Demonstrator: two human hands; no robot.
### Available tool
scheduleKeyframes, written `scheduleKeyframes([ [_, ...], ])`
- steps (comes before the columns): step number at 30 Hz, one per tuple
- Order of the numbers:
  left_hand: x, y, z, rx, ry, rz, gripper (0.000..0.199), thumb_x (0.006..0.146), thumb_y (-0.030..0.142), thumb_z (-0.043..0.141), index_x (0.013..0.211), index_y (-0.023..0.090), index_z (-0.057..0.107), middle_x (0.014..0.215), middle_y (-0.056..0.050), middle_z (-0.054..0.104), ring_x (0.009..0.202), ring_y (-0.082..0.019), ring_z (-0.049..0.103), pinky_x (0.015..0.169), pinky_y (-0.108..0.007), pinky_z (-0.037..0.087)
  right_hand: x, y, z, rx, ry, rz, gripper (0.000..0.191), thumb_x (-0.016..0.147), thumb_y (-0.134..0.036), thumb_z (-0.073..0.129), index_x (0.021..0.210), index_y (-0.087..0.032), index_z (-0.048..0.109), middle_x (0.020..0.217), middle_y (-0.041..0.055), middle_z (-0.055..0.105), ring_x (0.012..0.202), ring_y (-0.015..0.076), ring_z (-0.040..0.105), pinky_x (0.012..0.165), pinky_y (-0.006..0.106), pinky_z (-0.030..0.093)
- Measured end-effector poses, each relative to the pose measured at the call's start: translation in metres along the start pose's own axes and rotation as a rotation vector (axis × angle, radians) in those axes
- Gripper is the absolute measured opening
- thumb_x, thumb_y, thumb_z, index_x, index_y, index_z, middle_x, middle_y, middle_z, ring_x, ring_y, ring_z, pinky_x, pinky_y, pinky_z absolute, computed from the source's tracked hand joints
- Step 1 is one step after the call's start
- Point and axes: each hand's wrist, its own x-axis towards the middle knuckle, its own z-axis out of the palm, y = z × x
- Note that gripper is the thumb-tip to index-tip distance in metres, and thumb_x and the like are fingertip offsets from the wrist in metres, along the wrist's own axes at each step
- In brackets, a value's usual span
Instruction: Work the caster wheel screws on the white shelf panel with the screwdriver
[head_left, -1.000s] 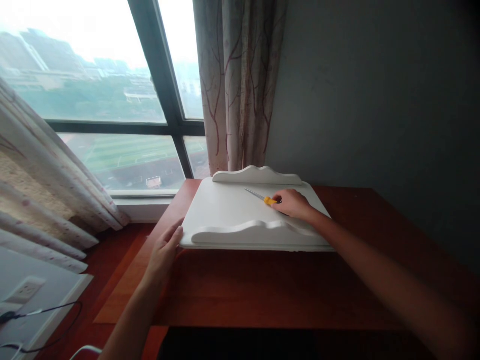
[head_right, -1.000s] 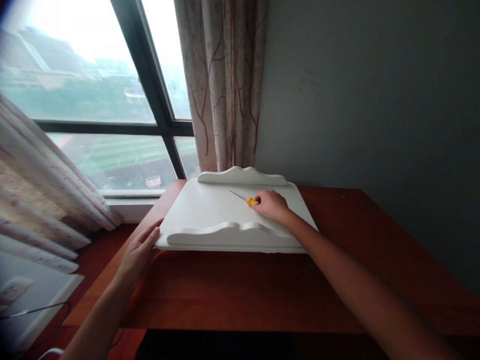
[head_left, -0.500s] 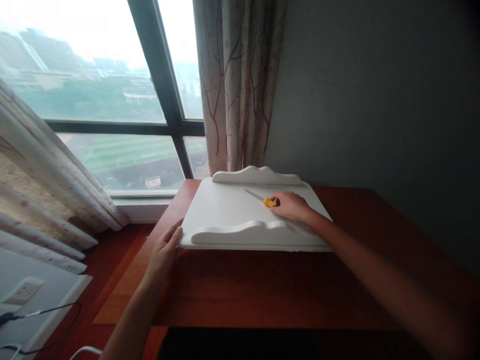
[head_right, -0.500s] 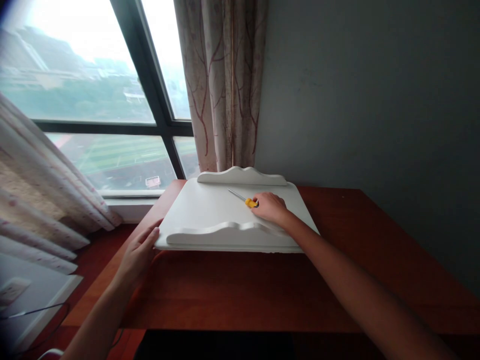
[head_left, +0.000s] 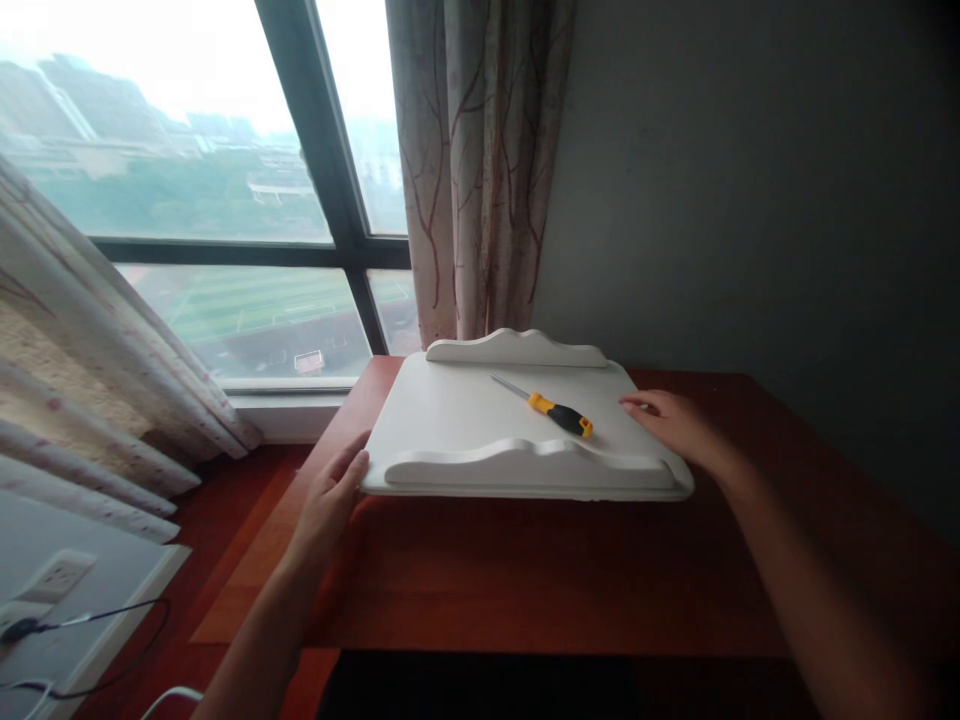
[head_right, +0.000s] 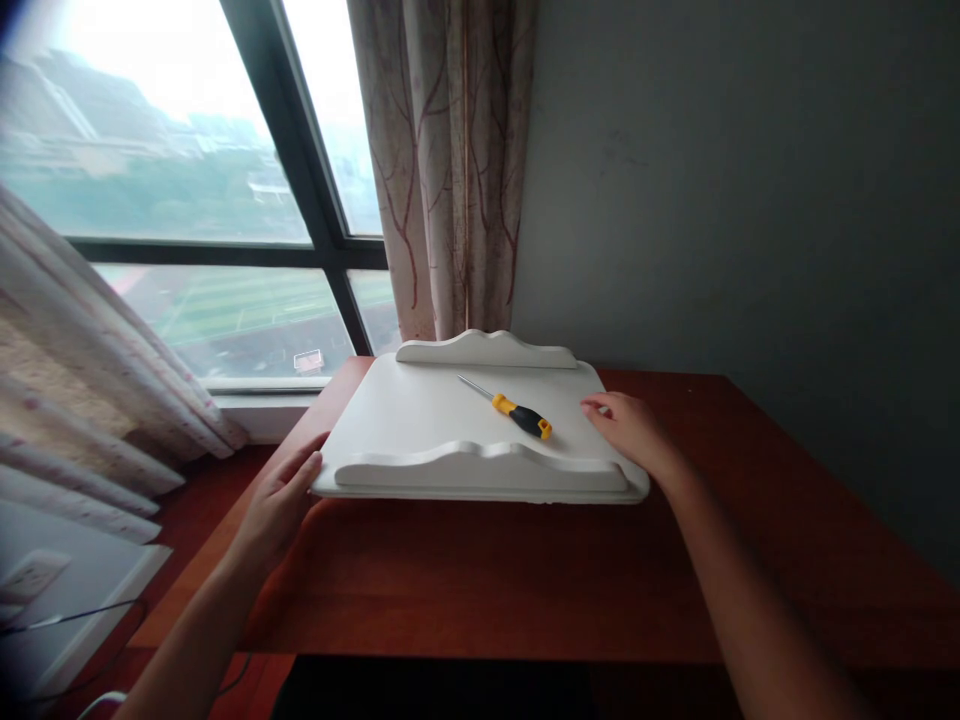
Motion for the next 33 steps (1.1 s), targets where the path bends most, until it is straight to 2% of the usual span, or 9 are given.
scheduleKeyframes([
  [3,0.003,-0.002,-0.003,-0.004,-0.034,0.015,0.075,0.067,0.051,0.088,0.132,0.02,0.068,0.121,-0.01,0.073,0.088,-0.02,0.069,0.067,-0.022,0.057,-0.031,0.042,-0.008,0.037,0.108,0.117,0.045,0.089,-0.046,0.048,0.112,-0.017,0.075,0.118,0.0134,0.075,0.103,0.0276,0.071,0.092,0.039,0.053],
  [6,0.005,-0.001,-0.003,0.013,-0.071,0.029,0.073,0.069,0.049,0.087,0.133,0.02,0.068,0.121,-0.011,0.074,0.094,-0.022,0.069,0.071,-0.023,0.057,-0.065,0.073,0.001,0.071,0.178,0.244,0.056,0.086,-0.053,0.05,0.12,-0.013,0.071,0.115,0.0176,0.075,0.096,0.0304,0.073,0.083,0.042,0.057],
  [11,0.006,0.003,0.014,0.071,-0.122,0.04,0.077,0.072,0.053,0.084,0.137,0.017,0.065,0.126,-0.013,0.072,0.104,-0.028,0.068,0.08,-0.029,0.057,-0.103,0.097,0.03,0.279,0.273,0.4,0.059,0.086,-0.058,0.055,0.126,-0.017,0.068,0.119,0.0157,0.074,0.109,0.032,0.07,0.095,0.045,0.053],
  [17,0.008,0.003,0.045,0.074,-0.149,0.055,0.083,0.072,0.055,0.082,0.14,0.012,0.061,0.134,-0.016,0.068,0.119,-0.033,0.064,0.095,-0.037,0.055,-0.101,0.103,0.037,0.52,0.467,0.51,0.055,0.082,-0.052,0.064,0.126,-0.019,0.071,0.125,0.0134,0.072,0.118,0.0309,0.065,0.105,0.044,0.047],
  [21,0.008,-0.002,0.061,0.122,-0.168,0.114,0.078,0.077,0.057,0.077,0.139,0.012,0.061,0.136,-0.016,0.067,0.127,-0.036,0.059,0.105,-0.045,0.05,-0.091,0.105,0.032,0.604,0.569,0.562,0.056,0.078,-0.047,0.067,0.125,-0.017,0.073,0.12,0.013,0.074,0.108,0.0287,0.069,0.093,0.038,0.054],
  [25,0.011,-0.008,0.07,0.168,-0.179,0.169,0.074,0.08,0.057,0.073,0.139,0.012,0.062,0.136,-0.016,0.067,0.129,-0.037,0.058,0.109,-0.048,0.047,-0.086,0.11,0.029,0.666,0.632,0.594,0.051,0.076,-0.038,0.07,0.121,-0.015,0.075,0.116,0.0129,0.075,0.1,0.0245,0.07,0.079,0.029,0.056],
  [33,0.021,-0.021,0.091,0.204,-0.204,0.21,0.071,0.086,0.053,0.065,0.142,0.009,0.057,0.143,-0.017,0.062,0.132,-0.035,0.057,0.111,-0.047,0.045,-0.085,0.129,0.027,0.758,0.719,0.639,0.039,0.073,-0.026,0.074,0.111,-0.017,0.08,0.109,0.0125,0.075,0.09,0.021,0.069,0.074,0.028,0.055],
])
